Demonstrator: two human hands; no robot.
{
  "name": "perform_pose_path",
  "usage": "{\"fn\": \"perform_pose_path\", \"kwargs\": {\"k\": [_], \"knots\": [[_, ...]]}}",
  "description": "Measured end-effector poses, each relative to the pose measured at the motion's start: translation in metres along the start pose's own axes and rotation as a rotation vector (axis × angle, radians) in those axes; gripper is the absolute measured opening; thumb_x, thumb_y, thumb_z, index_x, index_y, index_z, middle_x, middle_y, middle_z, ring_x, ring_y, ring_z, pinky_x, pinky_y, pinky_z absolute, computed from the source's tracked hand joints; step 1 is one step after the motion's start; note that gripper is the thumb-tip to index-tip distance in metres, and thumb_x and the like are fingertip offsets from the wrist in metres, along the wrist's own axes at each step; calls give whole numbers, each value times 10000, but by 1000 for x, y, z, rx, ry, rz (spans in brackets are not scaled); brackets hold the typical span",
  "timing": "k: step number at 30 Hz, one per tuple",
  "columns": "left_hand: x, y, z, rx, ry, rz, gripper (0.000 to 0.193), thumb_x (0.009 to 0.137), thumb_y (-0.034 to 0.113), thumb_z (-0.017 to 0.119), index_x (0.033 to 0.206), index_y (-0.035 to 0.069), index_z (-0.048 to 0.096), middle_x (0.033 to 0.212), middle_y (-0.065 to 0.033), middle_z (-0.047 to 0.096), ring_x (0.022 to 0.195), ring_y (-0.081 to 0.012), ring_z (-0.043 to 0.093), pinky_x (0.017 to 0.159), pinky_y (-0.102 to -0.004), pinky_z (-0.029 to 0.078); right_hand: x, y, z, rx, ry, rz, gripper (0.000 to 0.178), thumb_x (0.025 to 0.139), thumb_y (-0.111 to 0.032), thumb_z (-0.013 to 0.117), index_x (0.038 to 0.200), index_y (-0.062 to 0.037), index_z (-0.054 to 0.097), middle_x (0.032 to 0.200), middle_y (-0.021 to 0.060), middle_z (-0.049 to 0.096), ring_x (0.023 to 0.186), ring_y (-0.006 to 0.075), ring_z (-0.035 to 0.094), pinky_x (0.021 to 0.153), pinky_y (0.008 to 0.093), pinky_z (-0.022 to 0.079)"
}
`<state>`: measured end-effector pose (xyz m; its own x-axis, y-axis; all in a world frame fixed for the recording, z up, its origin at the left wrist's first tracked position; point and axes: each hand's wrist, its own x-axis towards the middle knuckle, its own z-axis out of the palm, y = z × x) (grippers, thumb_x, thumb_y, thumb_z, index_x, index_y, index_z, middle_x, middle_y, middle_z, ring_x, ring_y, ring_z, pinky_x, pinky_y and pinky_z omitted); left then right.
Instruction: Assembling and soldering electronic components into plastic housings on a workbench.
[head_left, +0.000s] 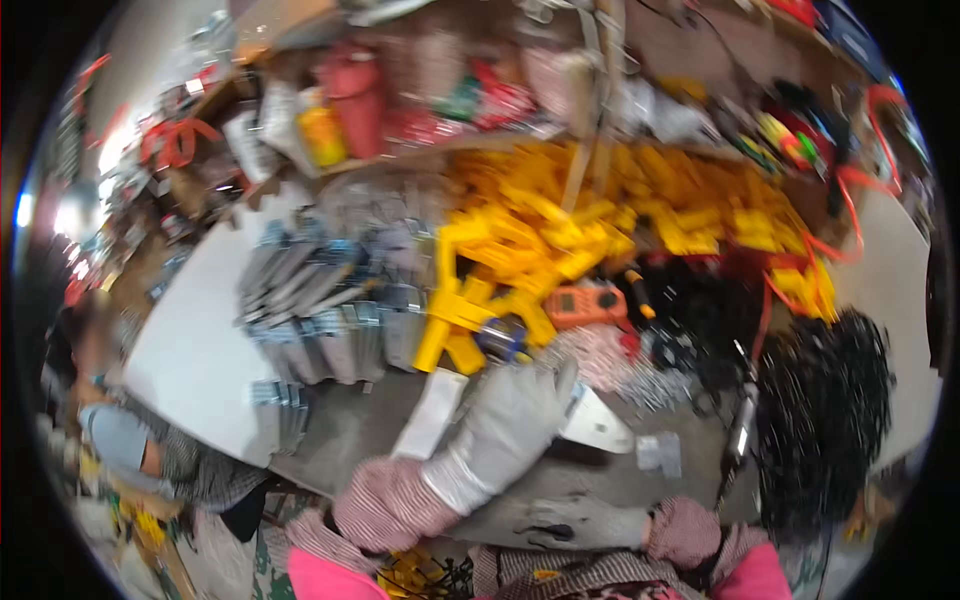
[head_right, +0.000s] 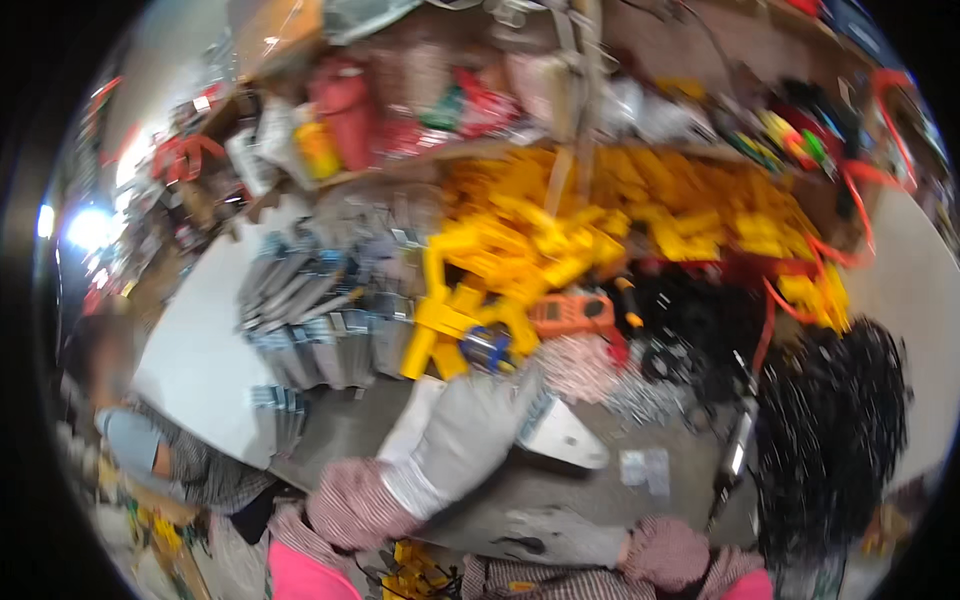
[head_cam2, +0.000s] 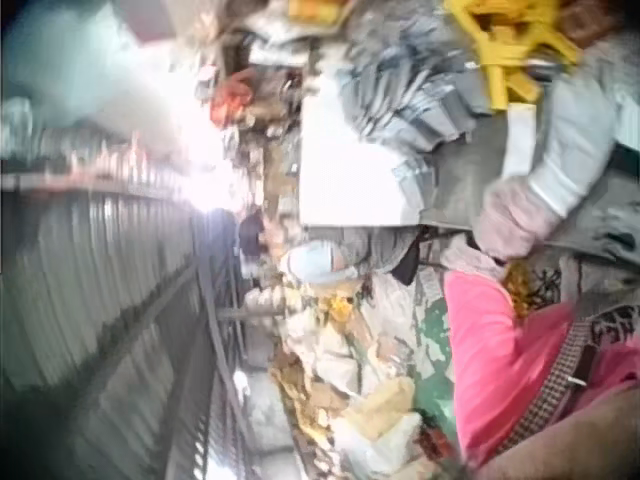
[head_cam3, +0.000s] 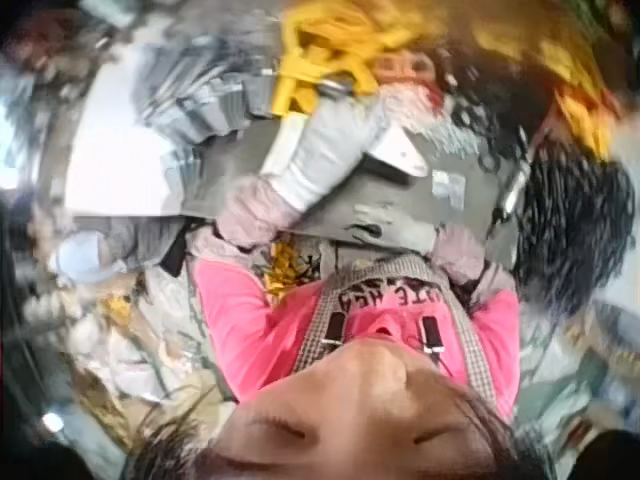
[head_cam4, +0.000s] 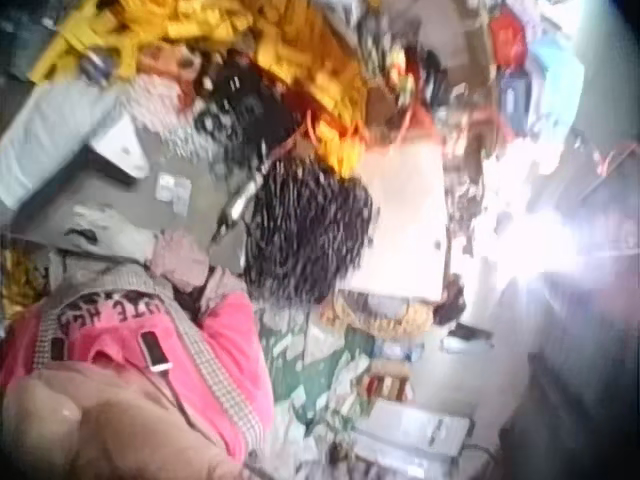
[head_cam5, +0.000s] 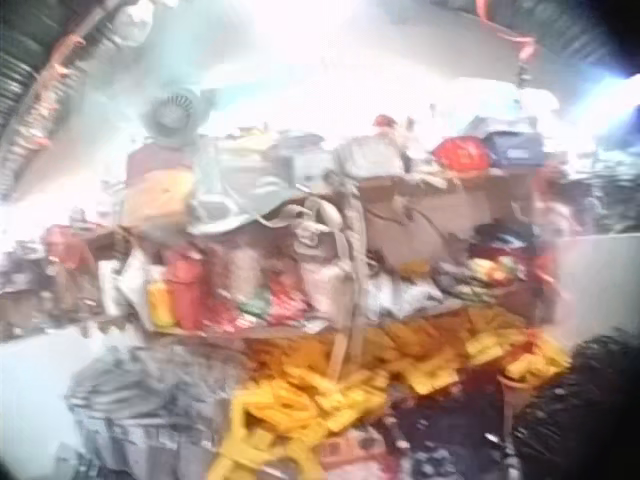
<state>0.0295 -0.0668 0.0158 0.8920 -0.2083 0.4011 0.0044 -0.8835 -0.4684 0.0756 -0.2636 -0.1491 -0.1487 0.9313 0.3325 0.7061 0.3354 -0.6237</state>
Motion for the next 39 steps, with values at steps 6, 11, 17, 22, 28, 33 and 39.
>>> {"fn": "perform_pose_path", "kwargs": {"k": [6,11,17,22,28,33,39], "knots": [[-28,62,44,-564,-282,-54,477,759,241,702,1203,80,638,1021,-131,636,1003,-295,621,849,-425,478,-22,-27,-104,653,-470,319,391,973,-322,574,1257,-57,623,1191,214,658,1125,265,628,972,395,499],[-57,85,69,-1094,-253,-208,695,713,387,844,1252,43,571,1205,-168,575,1159,-375,530,986,-448,452,-37,94,-232,-667,551,739,150,915,-171,596,957,-28,603,924,186,674,883,378,672,771,458,536],[-62,118,57,-1125,-190,-364,1086,649,350,903,1443,-77,299,1253,-240,539,1115,-405,530,969,-473,441,-32,175,-243,-963,334,906,304,827,-165,719,1028,-28,535,912,205,665,890,389,676,750,460,558],[-69,114,41,-966,-232,-491,1199,634,315,903,1521,-75,196,1452,-276,421,1342,-435,410,1119,-517,340,-14,108,-238,-583,634,859,261,833,-101,682,1014,-38,504,879,205,650,840,364,677,721,458,530],[-68,58,38,-1322,-109,-229,777,747,207,821,1424,69,465,1365,-199,531,1215,-411,534,1019,-449,445,24,-42,-112,712,314,504,171,877,-81,685,1027,-48,611,900,46,606,832,92,580,718,243,484],[-124,54,55,-1050,-287,-479,689,731,99,800,1354,39,511,1314,-187,568,1209,-378,562,1014,-436,456,37,-22,-75,-336,128,380,408,786,-100,731,1176,-102,613,1105,121,595,1062,292,569,1016,442,431],[-124,52,48,-1264,-323,-481,877,738,66,766,1501,50,333,1454,-198,440,1322,-379,469,1100,-425,399,34,-14,-51,-213,152,411,412,797,-48,653,1199,-32,565,1042,126,616,1056,323,572,1095,509,365]]}}
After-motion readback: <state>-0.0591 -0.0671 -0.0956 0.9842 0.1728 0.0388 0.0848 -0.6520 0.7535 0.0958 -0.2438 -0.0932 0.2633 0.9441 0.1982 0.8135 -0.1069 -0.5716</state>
